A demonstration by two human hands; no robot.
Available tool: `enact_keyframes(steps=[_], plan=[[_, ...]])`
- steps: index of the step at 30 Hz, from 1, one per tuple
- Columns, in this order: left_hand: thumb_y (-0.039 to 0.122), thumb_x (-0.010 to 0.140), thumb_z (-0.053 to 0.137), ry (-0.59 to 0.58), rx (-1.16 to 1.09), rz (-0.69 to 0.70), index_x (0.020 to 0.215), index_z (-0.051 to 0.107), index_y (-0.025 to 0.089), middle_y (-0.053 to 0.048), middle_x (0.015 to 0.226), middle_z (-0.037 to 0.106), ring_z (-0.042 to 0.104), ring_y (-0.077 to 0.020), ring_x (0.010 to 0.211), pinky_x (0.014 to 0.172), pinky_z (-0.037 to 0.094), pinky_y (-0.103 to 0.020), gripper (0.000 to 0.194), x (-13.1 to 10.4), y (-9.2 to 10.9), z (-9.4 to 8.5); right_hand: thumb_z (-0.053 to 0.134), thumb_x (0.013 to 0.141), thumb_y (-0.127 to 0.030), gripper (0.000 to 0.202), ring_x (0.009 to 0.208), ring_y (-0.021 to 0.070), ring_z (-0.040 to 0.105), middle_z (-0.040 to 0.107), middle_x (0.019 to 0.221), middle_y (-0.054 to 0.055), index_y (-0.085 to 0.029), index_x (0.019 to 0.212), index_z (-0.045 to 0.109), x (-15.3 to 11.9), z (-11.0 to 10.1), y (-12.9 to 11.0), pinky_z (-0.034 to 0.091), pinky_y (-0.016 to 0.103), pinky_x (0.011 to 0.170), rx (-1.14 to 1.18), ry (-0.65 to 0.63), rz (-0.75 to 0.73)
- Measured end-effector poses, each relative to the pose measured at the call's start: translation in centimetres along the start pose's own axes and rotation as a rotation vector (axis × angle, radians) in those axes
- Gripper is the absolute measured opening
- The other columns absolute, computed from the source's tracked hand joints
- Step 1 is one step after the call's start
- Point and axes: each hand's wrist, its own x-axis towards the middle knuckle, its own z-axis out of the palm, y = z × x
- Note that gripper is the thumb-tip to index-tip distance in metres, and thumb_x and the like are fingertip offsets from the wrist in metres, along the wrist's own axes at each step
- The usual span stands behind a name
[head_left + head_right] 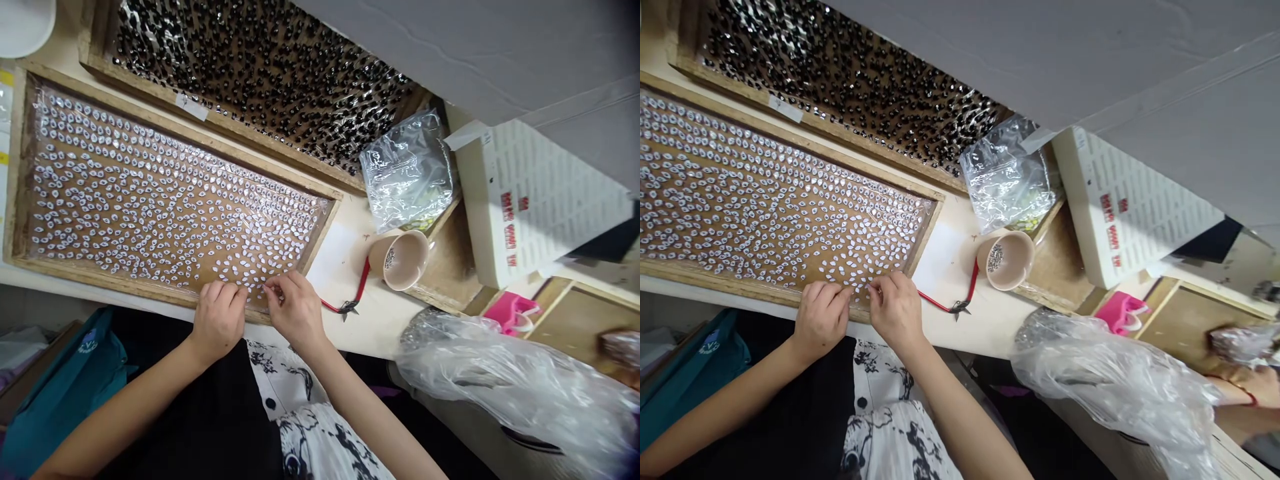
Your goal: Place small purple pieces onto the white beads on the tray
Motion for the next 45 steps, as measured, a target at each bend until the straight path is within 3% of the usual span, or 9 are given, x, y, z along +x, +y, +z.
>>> enact_keyframes(steps=[7, 11, 19, 24, 28, 34, 40, 45], plan=[[0.015, 0.082, 0.049, -0.008, -0.009, 0.003, 0.097, 0.063, 0.014, -0.009, 0.083, 0.062, 0.048, -0.022, 0.079, 0.071, 0.038, -0.038, 0.021, 0.3, 0.2, 0.3, 0.049, 0.085, -0.019, 0.015, 0.072, 0.0176, 0.051, 0.056, 0.076, 0.004, -0.017, 0.079, 0.062, 1.1, 1.3, -0.2, 0.039, 0.03, 0.068, -0.087, 0.021, -0.016], [0.017, 0.081, 0.052, -0.016, 0.009, 0.011, 0.106, 0.062, 0.014, -0.01, 0.1, 0.064, 0.047, -0.0245, 0.091, 0.082, 0.039, -0.041, 0.027, 0.5, 0.4, 0.6, 0.049, 0.086, -0.02, 0.017, 0.071, 0.0182, 0.05, 0.056, 0.074, 0.005, -0.017, 0.077, 0.062, 1.2, 1.9, -0.1, 0.038, 0.03, 0.068, -0.152, 0.072, -0.028], [0.021, 0.083, 0.052, -0.024, 0.002, 0.066, 0.12, 0.058, 0.014, -0.008, 0.126, 0.057, 0.043, -0.0273, 0.11, 0.097, 0.032, -0.044, 0.039, 1.0, 0.7, 1.1, 0.048, 0.088, -0.021, 0.015, 0.074, 0.018, 0.051, 0.057, 0.076, 0.005, -0.017, 0.081, 0.061, -0.7, -0.4, 1.7, 0.038, 0.029, 0.069, -0.139, 0.137, 0.05], [0.022, 0.083, 0.052, -0.004, -0.022, 0.068, 0.119, 0.059, 0.014, -0.008, 0.126, 0.057, 0.044, -0.027, 0.11, 0.097, 0.033, -0.043, 0.037, 1.0, 0.9, 1.2, 0.049, 0.088, -0.021, 0.013, 0.073, 0.0194, 0.048, 0.055, 0.079, 0.006, -0.017, 0.083, 0.06, -2.5, -0.6, 2.0, 0.036, 0.031, 0.069, -0.276, 0.044, 0.013], [0.02, 0.082, 0.053, 0.032, -0.066, 0.112, 0.115, 0.06, 0.012, -0.009, 0.118, 0.061, 0.047, -0.0243, 0.104, 0.095, 0.034, -0.042, 0.035, 0.6, 1.1, 1.3, 0.047, 0.089, -0.023, 0.014, 0.073, 0.0203, 0.046, 0.054, 0.077, 0.006, -0.016, 0.083, 0.059, -2.6, 0.5, 1.7, 0.034, 0.032, 0.068, -0.336, 0.076, -0.005], [0.021, 0.081, 0.054, -0.026, -0.089, 0.159, 0.111, 0.062, 0.009, -0.01, 0.11, 0.064, 0.047, -0.0237, 0.1, 0.094, 0.035, -0.042, 0.033, 0.2, 1.3, 1.4, 0.046, 0.088, -0.02, 0.016, 0.07, 0.02, 0.044, 0.051, 0.072, 0.005, -0.017, 0.077, 0.056, -2.4, 0.7, 1.8, 0.033, 0.032, 0.067, -0.404, 0.109, -0.038], [0.024, 0.084, 0.05, -0.071, -0.087, 0.221, 0.116, 0.059, 0.008, -0.01, 0.118, 0.061, 0.044, -0.0237, 0.107, 0.1, 0.032, -0.041, 0.037, 0.7, 1.9, 2.0, 0.045, 0.088, -0.018, 0.023, 0.066, 0.0201, 0.041, 0.049, 0.067, 0.006, -0.018, 0.066, 0.052, -2.1, 0.4, 1.4, 0.031, 0.034, 0.065, -0.518, 0.126, -0.068], [0.024, 0.085, 0.047, -0.095, -0.063, 0.246, 0.118, 0.058, 0.006, -0.01, 0.122, 0.058, 0.043, -0.0251, 0.111, 0.102, 0.03, -0.042, 0.039, 1.0, 2.2, 2.6, 0.045, 0.087, -0.016, 0.023, 0.065, 0.0199, 0.04, 0.048, 0.066, 0.005, -0.018, 0.065, 0.052, -2.1, 0.4, 1.3, 0.029, 0.034, 0.063, -0.533, 0.046, -0.085]])
